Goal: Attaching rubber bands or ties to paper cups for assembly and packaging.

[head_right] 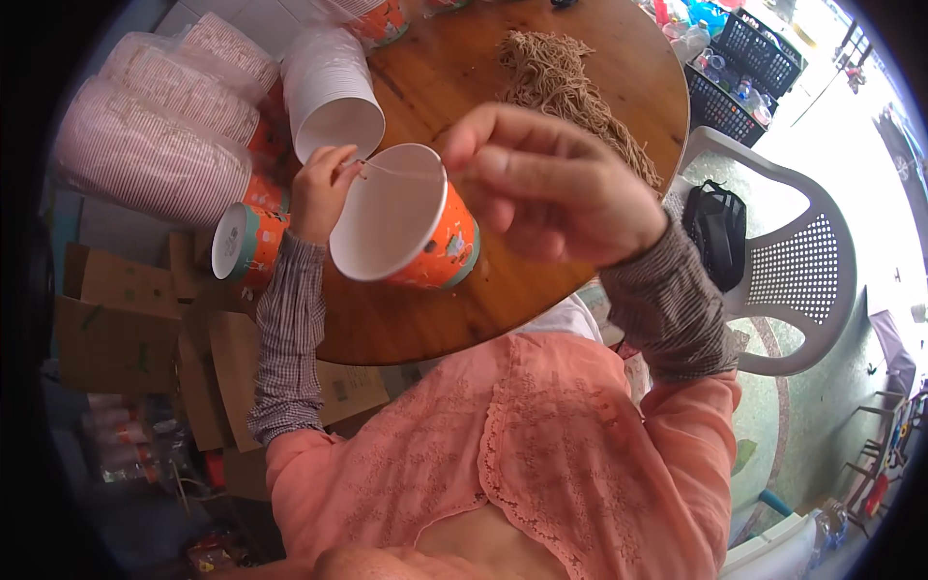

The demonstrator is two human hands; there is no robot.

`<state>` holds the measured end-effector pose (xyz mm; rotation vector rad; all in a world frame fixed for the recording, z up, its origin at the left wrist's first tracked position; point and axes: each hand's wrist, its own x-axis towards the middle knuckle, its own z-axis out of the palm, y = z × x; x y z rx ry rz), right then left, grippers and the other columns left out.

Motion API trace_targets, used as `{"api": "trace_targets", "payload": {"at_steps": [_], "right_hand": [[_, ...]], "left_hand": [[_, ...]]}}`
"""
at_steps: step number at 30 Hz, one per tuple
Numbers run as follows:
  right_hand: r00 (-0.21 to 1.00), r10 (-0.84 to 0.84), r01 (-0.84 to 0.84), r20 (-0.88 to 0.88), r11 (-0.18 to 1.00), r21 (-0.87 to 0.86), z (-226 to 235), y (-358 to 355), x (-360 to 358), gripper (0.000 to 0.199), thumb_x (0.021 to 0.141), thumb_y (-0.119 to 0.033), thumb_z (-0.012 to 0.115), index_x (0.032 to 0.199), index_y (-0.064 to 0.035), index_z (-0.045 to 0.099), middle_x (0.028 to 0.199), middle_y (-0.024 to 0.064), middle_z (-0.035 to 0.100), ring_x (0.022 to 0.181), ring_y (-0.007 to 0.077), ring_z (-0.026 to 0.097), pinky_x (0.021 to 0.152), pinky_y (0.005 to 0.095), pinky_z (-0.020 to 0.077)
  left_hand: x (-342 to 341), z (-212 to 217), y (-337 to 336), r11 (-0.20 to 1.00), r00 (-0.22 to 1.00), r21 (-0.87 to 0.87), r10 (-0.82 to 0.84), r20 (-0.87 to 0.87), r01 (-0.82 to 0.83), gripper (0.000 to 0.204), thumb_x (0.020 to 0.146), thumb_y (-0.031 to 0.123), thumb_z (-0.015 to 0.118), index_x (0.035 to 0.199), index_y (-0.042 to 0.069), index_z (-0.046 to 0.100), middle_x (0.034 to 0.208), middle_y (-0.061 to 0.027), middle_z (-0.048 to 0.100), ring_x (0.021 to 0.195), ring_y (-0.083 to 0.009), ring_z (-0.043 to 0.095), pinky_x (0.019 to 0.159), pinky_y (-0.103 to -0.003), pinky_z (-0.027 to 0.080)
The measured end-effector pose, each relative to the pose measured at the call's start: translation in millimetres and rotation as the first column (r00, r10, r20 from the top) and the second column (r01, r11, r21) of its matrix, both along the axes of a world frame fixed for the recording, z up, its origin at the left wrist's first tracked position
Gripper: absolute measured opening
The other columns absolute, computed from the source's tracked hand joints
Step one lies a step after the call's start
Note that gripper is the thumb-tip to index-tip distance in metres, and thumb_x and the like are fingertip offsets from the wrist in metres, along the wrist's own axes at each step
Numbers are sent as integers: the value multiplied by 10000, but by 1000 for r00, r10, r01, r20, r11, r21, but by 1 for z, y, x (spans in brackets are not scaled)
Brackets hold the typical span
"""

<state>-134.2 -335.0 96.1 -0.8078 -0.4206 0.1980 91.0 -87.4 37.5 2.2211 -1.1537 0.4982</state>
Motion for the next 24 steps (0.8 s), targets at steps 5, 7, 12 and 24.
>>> {"api": "trace_targets", "payload": {"at_steps": [5,7,12,24], "right_hand": [[990,65,-34,-129,973,230,-32,26,-1,172,1019,-150,429,1114,-54,534,749,14,486,451,54,388,375,184,290],[967,124,-27,-224,919,393,-39,36,0,154,1020,-133,401,1114,-40,480,741,28,456,418,55,369,340,182,308],[972,168,-49,-164,829,557,-50,48,3,185,1029,-135,363,1131,-15,461,758,37,447,430,59,365,338,186,320],[944,-267,313,-196,911,269,-80,27,-35,140,1019,-128,398,1115,-44,457,742,27,458,430,71,368,362,208,325]], "left_hand": [[-98,17,6,906,884,-396,-302,-357,150,196,937,153,615,1021,-21,646,958,-111,683,900,-188,656,796,-305,517],[-143,25,4,913,760,-375,-359,-542,163,308,987,252,539,1055,-30,643,993,-107,671,969,-183,635,856,-297,492],[-178,5,-8,791,437,-593,-591,-678,149,444,1028,334,421,1155,-51,602,1050,-109,647,1010,-163,609,891,-285,464],[-184,5,-22,913,916,-275,-356,-185,300,74,865,92,670,894,30,643,762,-74,606,706,-239,594,702,-354,475]]}}
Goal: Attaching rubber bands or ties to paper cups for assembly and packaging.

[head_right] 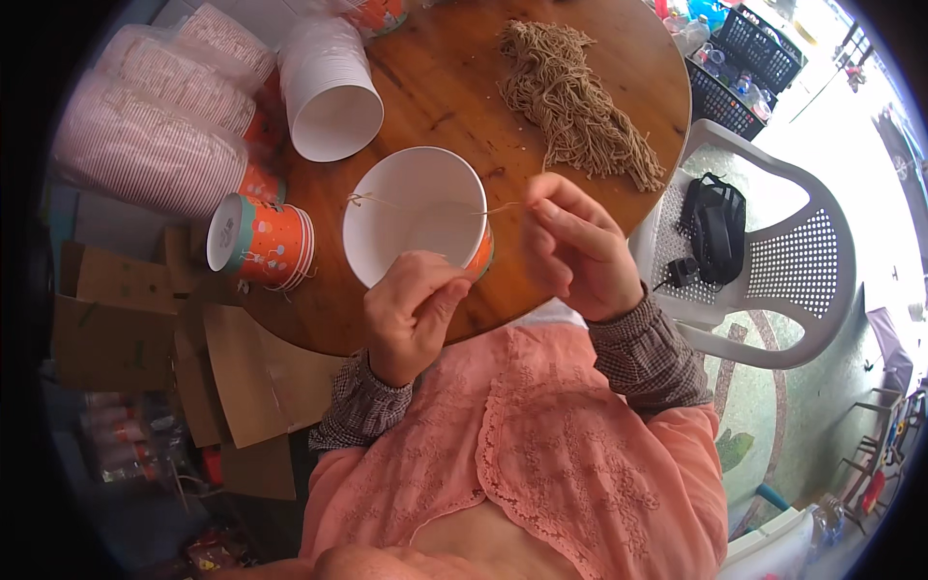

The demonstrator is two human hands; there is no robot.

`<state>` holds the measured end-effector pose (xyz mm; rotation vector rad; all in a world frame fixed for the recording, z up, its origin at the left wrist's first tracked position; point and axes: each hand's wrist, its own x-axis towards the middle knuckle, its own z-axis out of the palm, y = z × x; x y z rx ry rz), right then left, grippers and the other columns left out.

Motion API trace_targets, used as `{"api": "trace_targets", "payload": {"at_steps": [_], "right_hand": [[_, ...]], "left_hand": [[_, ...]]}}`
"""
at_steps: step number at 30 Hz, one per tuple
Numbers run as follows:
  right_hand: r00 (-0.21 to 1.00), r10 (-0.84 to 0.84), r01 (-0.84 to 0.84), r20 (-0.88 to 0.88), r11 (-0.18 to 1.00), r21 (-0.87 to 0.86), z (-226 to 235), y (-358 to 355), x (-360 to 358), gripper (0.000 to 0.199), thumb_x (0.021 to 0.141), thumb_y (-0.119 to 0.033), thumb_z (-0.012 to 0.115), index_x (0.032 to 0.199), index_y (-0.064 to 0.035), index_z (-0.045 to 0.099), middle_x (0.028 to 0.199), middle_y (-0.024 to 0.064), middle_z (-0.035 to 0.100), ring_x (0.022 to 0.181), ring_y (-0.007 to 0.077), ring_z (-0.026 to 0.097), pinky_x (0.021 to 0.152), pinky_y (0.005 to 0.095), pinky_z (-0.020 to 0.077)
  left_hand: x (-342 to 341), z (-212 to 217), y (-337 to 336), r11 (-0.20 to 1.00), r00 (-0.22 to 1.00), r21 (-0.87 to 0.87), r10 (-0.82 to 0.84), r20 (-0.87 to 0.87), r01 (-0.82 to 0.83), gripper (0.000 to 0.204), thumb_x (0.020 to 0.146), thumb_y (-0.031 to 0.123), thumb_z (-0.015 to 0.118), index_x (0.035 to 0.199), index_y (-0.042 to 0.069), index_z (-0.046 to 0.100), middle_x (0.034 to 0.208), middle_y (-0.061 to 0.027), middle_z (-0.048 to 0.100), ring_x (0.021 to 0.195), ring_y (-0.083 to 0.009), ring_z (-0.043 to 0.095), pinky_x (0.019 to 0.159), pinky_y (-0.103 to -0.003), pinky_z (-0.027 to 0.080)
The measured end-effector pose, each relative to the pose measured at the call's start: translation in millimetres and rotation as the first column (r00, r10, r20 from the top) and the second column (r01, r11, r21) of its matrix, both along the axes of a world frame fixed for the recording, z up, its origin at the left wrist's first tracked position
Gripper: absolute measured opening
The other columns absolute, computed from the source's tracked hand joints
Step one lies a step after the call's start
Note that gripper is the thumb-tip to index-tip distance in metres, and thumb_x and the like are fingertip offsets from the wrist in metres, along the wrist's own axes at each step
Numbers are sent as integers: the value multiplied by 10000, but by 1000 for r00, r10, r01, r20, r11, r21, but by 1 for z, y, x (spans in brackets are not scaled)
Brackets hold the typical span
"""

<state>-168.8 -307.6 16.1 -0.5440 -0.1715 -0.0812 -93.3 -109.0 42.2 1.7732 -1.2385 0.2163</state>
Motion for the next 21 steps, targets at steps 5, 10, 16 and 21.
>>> {"api": "trace_targets", "payload": {"at_steps": [5,10,16,21], "right_hand": [[891,-422,256,-167,771,-583,-35,-16,-17,122,990,-68,449,1072,-33,534,838,44,572,509,58,469,449,196,384],[898,-419,369,133,555,-745,-23,2,-35,230,1008,-146,456,1079,55,541,1066,153,647,580,89,579,551,211,475],[998,-33,-6,-54,797,-604,-26,6,-31,281,1019,-234,464,1100,27,531,905,41,616,647,74,597,582,213,498],[990,-123,36,-74,714,-699,-18,16,-31,153,946,-120,608,1027,8,582,793,-13,599,654,13,524,559,180,424]], "left_hand": [[-13,5,-13,983,984,159,-110,141,87,74,816,80,687,857,41,639,764,-63,612,717,-253,594,775,-378,470],[-25,1,-21,946,970,308,-165,181,103,83,802,100,692,840,54,635,753,-62,606,736,-249,597,835,-402,451],[-20,3,-16,961,972,277,-54,229,-12,61,817,94,676,843,55,636,755,-66,616,742,-250,601,814,-397,462],[-14,-2,-10,977,978,202,17,210,-61,73,851,97,666,870,30,644,771,-99,628,674,-255,593,734,-373,478]]}}
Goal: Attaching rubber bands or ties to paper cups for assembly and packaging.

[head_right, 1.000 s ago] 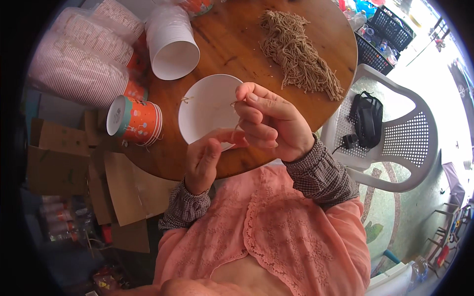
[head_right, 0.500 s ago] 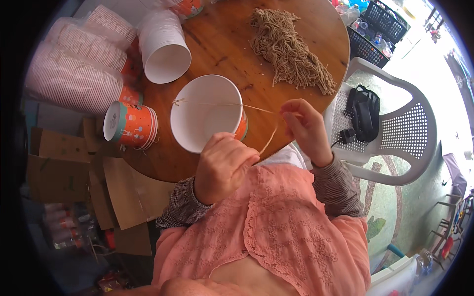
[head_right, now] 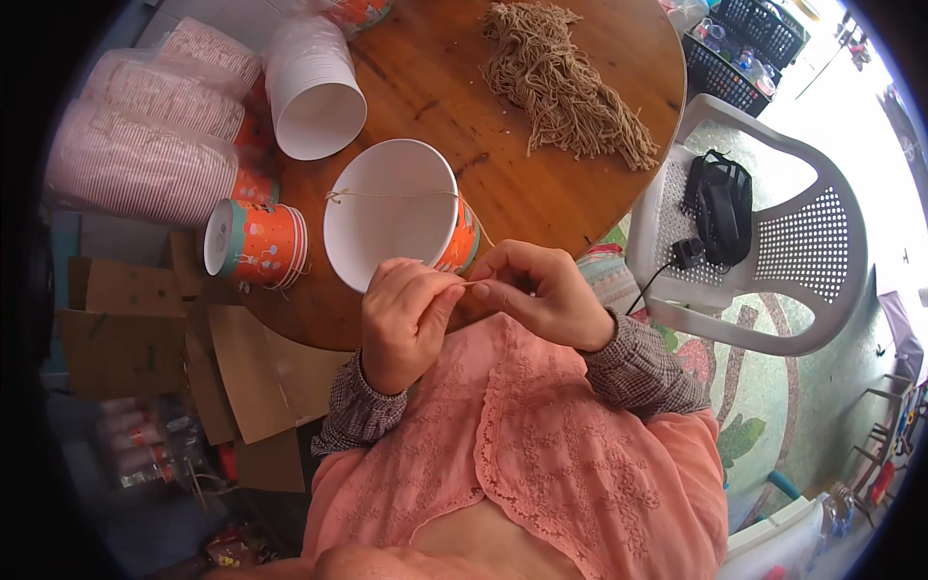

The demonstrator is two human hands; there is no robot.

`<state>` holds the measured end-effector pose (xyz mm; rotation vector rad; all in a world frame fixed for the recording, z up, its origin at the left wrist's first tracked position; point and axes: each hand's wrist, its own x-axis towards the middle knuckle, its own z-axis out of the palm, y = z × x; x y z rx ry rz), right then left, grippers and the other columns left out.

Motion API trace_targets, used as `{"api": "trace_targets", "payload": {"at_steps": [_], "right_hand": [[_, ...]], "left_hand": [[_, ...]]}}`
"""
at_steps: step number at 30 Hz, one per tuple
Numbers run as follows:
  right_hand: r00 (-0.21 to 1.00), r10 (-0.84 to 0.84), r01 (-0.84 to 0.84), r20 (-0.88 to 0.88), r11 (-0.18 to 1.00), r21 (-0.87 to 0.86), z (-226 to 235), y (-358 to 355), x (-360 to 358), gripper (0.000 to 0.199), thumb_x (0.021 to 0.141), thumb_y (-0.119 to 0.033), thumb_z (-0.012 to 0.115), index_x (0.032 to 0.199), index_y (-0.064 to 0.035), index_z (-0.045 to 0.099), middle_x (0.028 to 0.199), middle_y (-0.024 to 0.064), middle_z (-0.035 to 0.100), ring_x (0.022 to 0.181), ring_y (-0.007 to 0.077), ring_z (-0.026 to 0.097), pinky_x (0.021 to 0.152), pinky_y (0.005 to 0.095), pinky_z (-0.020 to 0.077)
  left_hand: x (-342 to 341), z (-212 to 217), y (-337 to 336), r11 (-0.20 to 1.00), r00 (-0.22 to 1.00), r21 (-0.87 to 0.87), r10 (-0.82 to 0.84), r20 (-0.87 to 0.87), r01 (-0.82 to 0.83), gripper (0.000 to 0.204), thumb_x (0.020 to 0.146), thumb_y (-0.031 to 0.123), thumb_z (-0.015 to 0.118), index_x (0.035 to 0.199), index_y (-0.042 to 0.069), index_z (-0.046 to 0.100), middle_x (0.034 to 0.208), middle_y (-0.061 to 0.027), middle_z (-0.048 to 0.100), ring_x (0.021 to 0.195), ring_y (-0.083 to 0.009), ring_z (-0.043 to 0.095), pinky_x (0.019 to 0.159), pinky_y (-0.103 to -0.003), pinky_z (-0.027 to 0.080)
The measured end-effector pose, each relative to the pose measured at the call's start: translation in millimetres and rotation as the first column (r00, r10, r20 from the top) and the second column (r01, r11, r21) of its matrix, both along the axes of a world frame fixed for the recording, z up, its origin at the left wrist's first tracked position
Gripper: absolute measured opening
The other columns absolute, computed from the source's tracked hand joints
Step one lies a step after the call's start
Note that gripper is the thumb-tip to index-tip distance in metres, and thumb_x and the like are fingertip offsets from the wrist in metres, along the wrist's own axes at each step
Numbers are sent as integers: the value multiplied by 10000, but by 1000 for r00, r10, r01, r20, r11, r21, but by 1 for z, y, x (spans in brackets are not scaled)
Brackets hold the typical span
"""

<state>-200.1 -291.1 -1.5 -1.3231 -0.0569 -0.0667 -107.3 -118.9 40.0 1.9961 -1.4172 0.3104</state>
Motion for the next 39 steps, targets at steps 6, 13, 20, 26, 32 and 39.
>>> {"api": "trace_targets", "payload": {"at_steps": [6,13,20,26,32,39], "right_hand": [[972,-213,224,103,967,-123,-1,1,-7,63,906,-68,651,912,-9,630,698,-52,557,616,-5,447,535,179,367],[968,-127,163,215,974,-157,8,5,-6,69,897,-59,653,918,-1,621,750,27,656,665,49,609,585,204,468],[955,-122,185,271,957,-224,7,9,-5,79,890,-43,650,933,7,607,765,67,673,730,113,681,636,233,525],[933,-180,254,312,943,-215,-3,13,-4,103,884,-49,658,952,-6,593,733,66,662,692,120,679,608,236,515],[913,-229,322,337,913,-250,-12,14,-5,130,869,-68,680,950,-26,588,700,44,644,589,104,624,527,238,464],[926,-231,310,297,916,-254,-15,15,-8,109,886,-75,656,980,-30,624,735,56,675,647,120,671,579,235,507]], "left_hand": [[-9,-6,15,969,808,-181,29,-589,-167,238,944,236,598,921,3,643,806,-90,625,703,-200,597,629,-308,482],[1,-5,4,994,995,-107,-23,-100,12,419,945,442,534,821,52,621,753,-33,586,687,-205,569,920,-385,404],[-11,-12,-6,993,997,-92,68,-47,-72,223,921,186,605,734,81,543,686,-27,525,667,-222,544,946,-409,378],[-17,-13,-6,989,995,-110,93,-37,-97,158,934,163,577,827,53,538,776,-56,545,754,-248,559,931,-418,385],[-17,-18,0,989,995,-116,83,-64,-90,95,920,152,593,899,66,559,828,-52,551,812,-243,572,939,-424,383],[-19,-23,2,991,994,-104,74,-77,-82,84,878,118,646,934,74,601,853,-37,577,829,-222,585,935,-409,392]]}}
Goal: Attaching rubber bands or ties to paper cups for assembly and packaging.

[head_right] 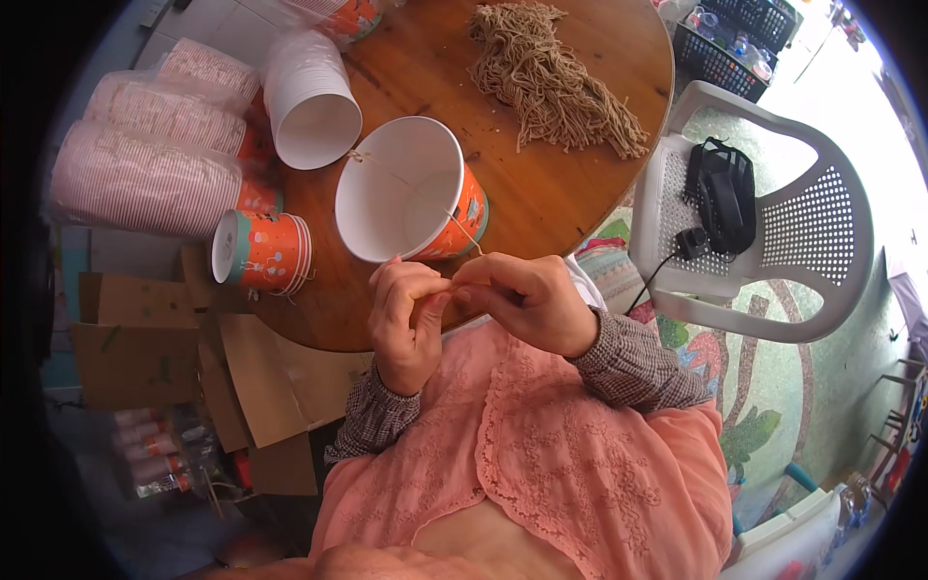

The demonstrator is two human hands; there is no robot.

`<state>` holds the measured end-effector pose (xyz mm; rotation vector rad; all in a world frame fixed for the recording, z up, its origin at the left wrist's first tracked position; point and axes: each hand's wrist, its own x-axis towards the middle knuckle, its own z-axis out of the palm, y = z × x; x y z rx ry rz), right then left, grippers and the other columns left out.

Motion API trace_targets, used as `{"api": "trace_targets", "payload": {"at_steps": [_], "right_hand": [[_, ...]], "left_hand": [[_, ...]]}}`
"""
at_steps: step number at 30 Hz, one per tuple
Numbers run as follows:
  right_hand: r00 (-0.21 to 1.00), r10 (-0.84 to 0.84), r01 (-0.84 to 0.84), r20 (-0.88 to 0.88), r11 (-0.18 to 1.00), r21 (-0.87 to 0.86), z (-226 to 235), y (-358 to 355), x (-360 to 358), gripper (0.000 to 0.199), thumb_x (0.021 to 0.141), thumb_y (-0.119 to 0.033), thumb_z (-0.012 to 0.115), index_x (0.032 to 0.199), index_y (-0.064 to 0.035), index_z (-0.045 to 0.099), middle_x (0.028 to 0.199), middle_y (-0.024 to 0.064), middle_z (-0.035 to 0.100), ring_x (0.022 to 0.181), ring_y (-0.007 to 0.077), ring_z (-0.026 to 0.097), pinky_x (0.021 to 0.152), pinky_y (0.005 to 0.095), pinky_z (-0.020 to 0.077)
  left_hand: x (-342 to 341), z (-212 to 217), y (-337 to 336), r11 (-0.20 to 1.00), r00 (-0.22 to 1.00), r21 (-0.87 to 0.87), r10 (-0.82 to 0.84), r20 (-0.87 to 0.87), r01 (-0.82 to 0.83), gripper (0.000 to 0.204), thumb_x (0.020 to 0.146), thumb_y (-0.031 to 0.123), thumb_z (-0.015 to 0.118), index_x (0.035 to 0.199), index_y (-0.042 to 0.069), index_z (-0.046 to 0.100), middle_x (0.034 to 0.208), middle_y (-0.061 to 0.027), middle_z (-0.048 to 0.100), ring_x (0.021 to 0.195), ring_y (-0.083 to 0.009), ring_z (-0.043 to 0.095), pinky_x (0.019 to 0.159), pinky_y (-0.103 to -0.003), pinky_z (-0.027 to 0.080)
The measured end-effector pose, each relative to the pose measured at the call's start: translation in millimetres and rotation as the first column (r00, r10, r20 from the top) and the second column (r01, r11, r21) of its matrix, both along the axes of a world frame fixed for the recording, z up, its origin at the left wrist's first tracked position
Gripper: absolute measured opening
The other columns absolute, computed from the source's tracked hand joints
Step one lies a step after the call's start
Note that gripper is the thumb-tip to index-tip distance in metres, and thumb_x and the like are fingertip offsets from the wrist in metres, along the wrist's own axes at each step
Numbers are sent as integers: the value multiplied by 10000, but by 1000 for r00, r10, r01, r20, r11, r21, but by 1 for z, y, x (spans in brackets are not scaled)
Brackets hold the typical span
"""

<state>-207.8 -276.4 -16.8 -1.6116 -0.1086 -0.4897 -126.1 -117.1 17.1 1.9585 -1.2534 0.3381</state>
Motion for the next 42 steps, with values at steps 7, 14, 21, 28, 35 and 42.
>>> {"api": "trace_targets", "payload": {"at_steps": [7,14,21,28,35,42], "right_hand": [[998,17,-17,-59,1000,-8,5,-8,-3,77,885,-56,635,952,-19,641,745,81,673,668,138,676,608,247,520],[997,-67,63,-31,991,-121,0,-11,4,50,873,-20,648,915,-3,628,655,16,557,536,34,457,490,205,378],[976,-215,218,36,950,-224,1,-42,16,57,872,14,588,909,-1,629,712,44,582,645,78,542,596,221,434],[929,-368,235,44,678,696,-28,-71,60,103,967,-128,554,1010,-38,580,807,21,589,697,97,578,617,260,511],[961,210,-271,178,617,739,-16,0,56,53,983,-100,479,949,-61,493,694,2,557,665,134,607,1097,466,342],[950,185,-265,251,904,336,-13,8,53,104,952,-116,561,914,-21,545,817,23,585,707,109,613,853,301,484]], "left_hand": [[3,0,-4,999,994,8,38,105,-39,82,827,121,684,891,93,642,835,-25,597,826,-208,602,908,-388,416],[11,-8,-12,999,982,44,10,187,-19,86,835,123,669,904,81,643,875,-34,603,843,-220,600,878,-403,437],[17,-1,-15,996,974,5,91,209,-94,211,808,152,718,981,62,639,929,-77,612,884,-277,592,874,-435,451],[45,-8,-6,971,956,175,113,272,-165,250,808,95,703,1044,40,639,851,-90,655,791,-271,639,736,-385,491],[52,14,-3,993,989,66,104,-106,-97,187,854,-31,611,1040,-20,619,923,-135,638,814,-276,650,700,-331,518],[54,16,4,994,962,45,105,-251,-97,166,867,-17,616,1032,-32,612,955,-127,630,825,-234,646,697,-307,524]]}}
